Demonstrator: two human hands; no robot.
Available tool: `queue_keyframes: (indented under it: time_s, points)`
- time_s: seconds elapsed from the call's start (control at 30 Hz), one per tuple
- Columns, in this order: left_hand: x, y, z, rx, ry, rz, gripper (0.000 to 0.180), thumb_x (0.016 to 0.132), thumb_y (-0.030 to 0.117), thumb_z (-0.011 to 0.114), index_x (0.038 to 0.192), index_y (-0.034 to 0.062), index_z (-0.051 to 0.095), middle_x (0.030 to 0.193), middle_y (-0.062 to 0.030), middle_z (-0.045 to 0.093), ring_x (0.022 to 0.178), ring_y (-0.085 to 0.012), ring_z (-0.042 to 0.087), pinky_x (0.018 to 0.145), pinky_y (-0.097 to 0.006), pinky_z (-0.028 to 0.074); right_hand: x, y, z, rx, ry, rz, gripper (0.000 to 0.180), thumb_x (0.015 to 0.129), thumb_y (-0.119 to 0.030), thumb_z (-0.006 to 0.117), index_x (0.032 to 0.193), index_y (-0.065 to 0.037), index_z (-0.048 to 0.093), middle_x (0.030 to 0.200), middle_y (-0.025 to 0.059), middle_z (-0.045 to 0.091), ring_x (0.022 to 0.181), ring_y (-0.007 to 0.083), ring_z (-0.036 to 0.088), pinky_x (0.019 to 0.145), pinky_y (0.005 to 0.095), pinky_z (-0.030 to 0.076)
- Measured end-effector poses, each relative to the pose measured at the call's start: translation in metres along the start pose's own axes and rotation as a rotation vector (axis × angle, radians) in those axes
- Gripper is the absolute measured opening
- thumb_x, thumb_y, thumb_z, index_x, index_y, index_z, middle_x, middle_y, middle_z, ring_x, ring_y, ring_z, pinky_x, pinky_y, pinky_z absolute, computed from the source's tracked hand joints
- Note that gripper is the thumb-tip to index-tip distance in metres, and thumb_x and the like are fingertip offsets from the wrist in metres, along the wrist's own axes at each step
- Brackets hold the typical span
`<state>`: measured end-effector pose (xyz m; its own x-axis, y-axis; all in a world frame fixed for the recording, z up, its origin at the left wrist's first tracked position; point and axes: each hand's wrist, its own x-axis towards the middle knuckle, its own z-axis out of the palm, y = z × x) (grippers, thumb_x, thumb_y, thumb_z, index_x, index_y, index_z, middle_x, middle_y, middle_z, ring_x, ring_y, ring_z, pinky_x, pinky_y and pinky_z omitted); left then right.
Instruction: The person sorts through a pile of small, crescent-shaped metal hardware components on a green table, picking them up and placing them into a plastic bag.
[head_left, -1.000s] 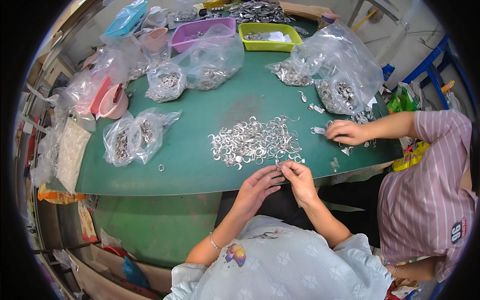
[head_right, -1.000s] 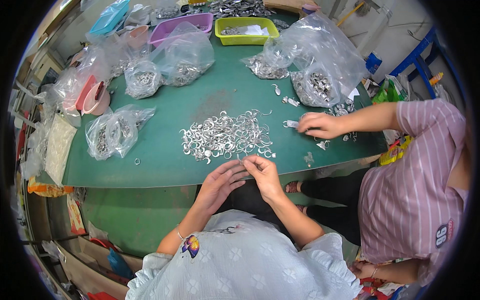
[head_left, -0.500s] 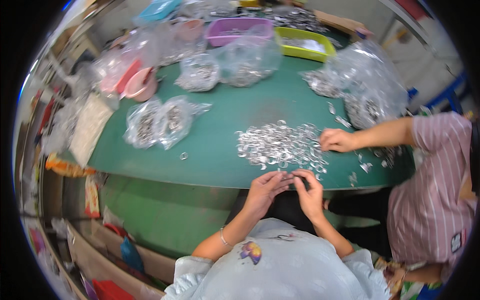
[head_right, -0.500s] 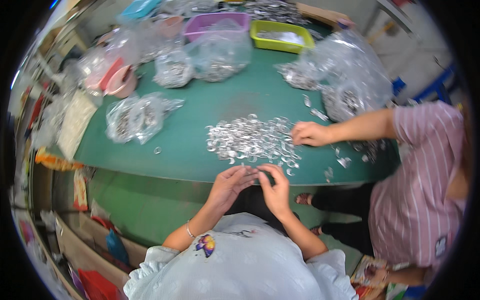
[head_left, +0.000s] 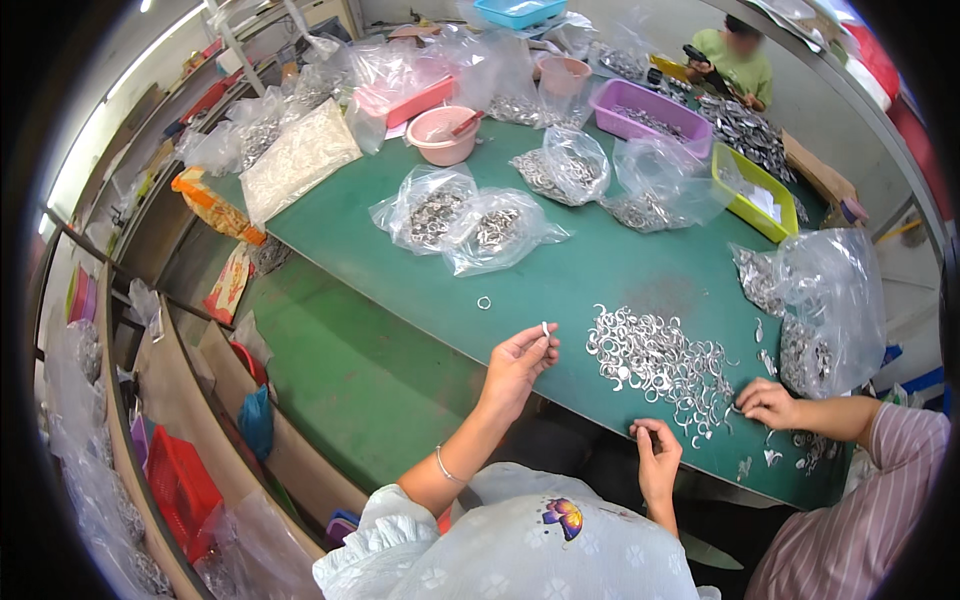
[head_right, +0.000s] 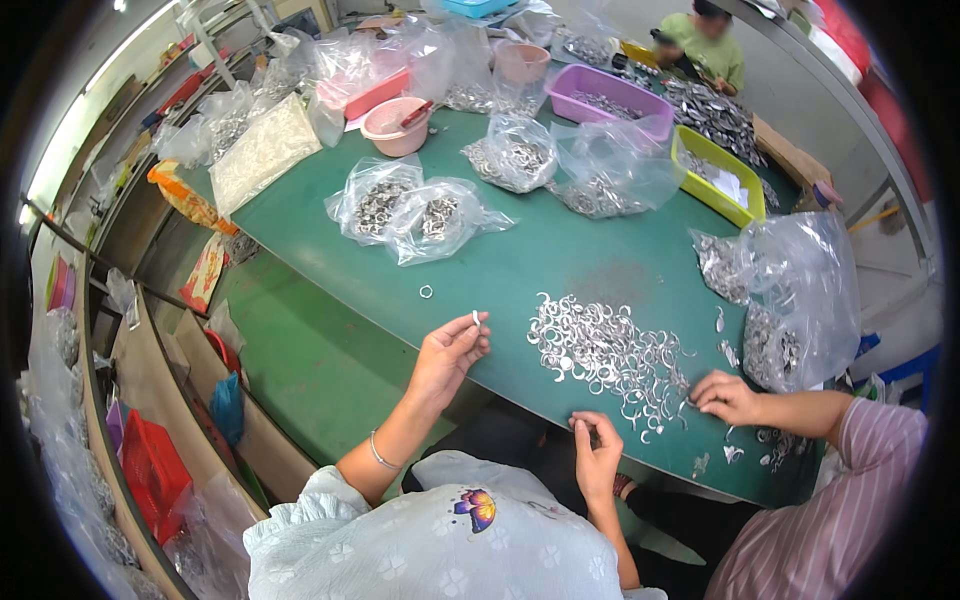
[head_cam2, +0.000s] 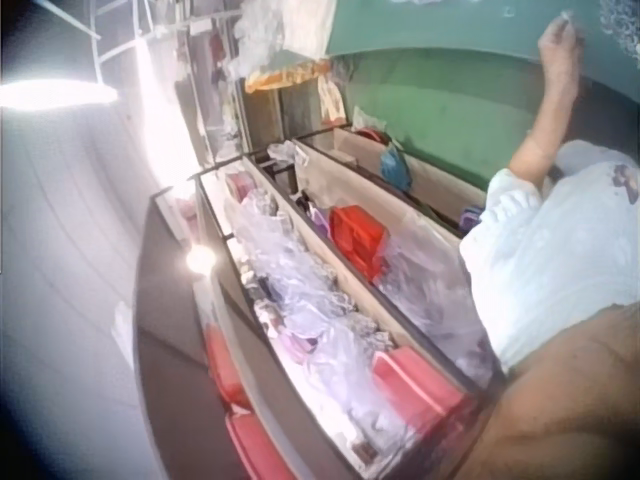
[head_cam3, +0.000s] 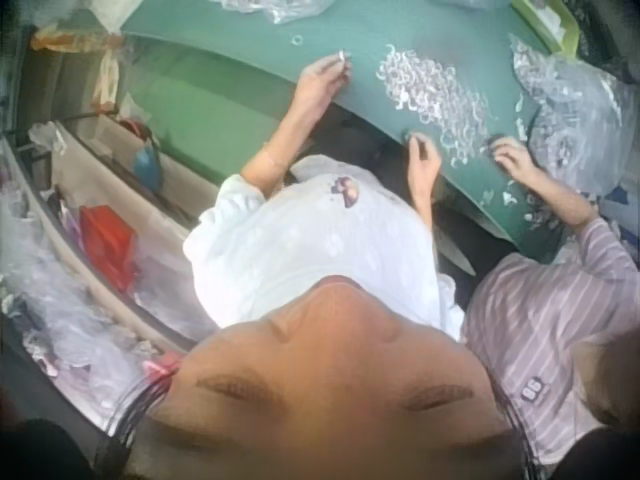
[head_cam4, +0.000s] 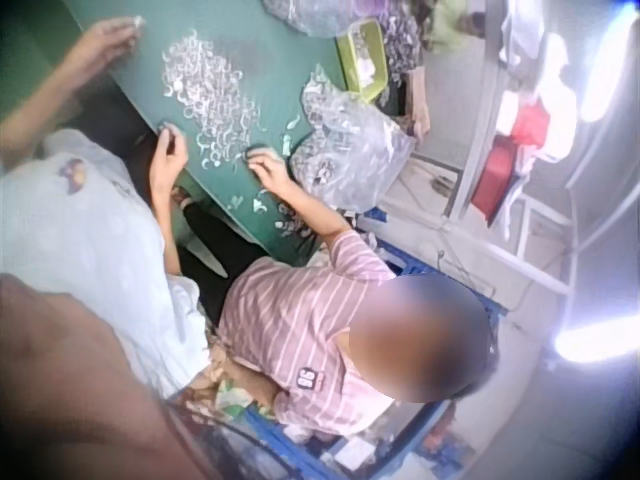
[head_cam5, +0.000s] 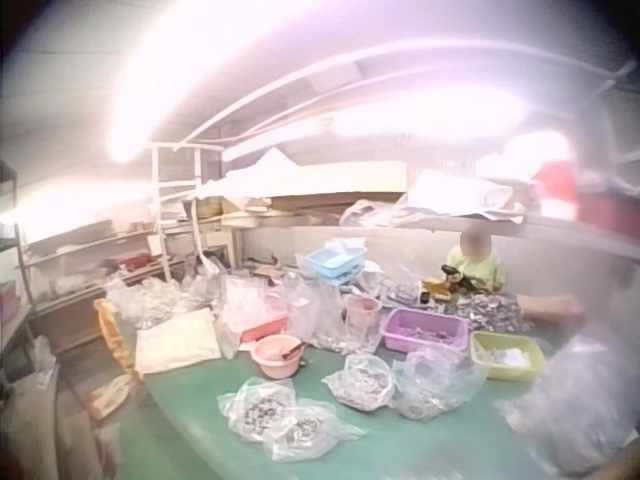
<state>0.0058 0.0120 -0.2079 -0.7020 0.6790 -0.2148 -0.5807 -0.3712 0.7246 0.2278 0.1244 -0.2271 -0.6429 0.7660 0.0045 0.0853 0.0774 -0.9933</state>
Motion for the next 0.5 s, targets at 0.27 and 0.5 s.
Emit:
queue_keyframes:
  time_s: [0.27, 0.5]
  points:
    - [0.087, 0.062, -0.037, 0.519, 0.286, 0.393, 0.021, 0.088, 0.007, 0.053, 0.103, -0.0054, 0.061, 0.083, -0.0084, 0.065, 0.067, -0.0100, 0.057, 0.062, -0.023, 0.047, 0.000, -0.001, 0.002, -0.060, -0.087, -0.012, 0.009, 0.087, 0.001, 0.052, 0.091, 0.004, 0.059, 0.085, 0.0054, 0.058, 0.079, 0.0111, 0.054, 0.075, 0.0230, 0.043]
    - [0.146, 0.071, -0.055, 1.207, 0.380, 0.672, 0.032, 0.079, -0.002, 0.053, 0.110, -0.0062, 0.056, 0.096, -0.0197, 0.064, 0.076, -0.0211, 0.064, 0.070, -0.031, 0.049, -0.001, -0.002, 0.006, -0.062, -0.080, -0.011, 0.009, 0.086, 0.001, 0.052, 0.090, 0.005, 0.059, 0.084, 0.0063, 0.058, 0.078, 0.0115, 0.055, 0.073, 0.0229, 0.043]
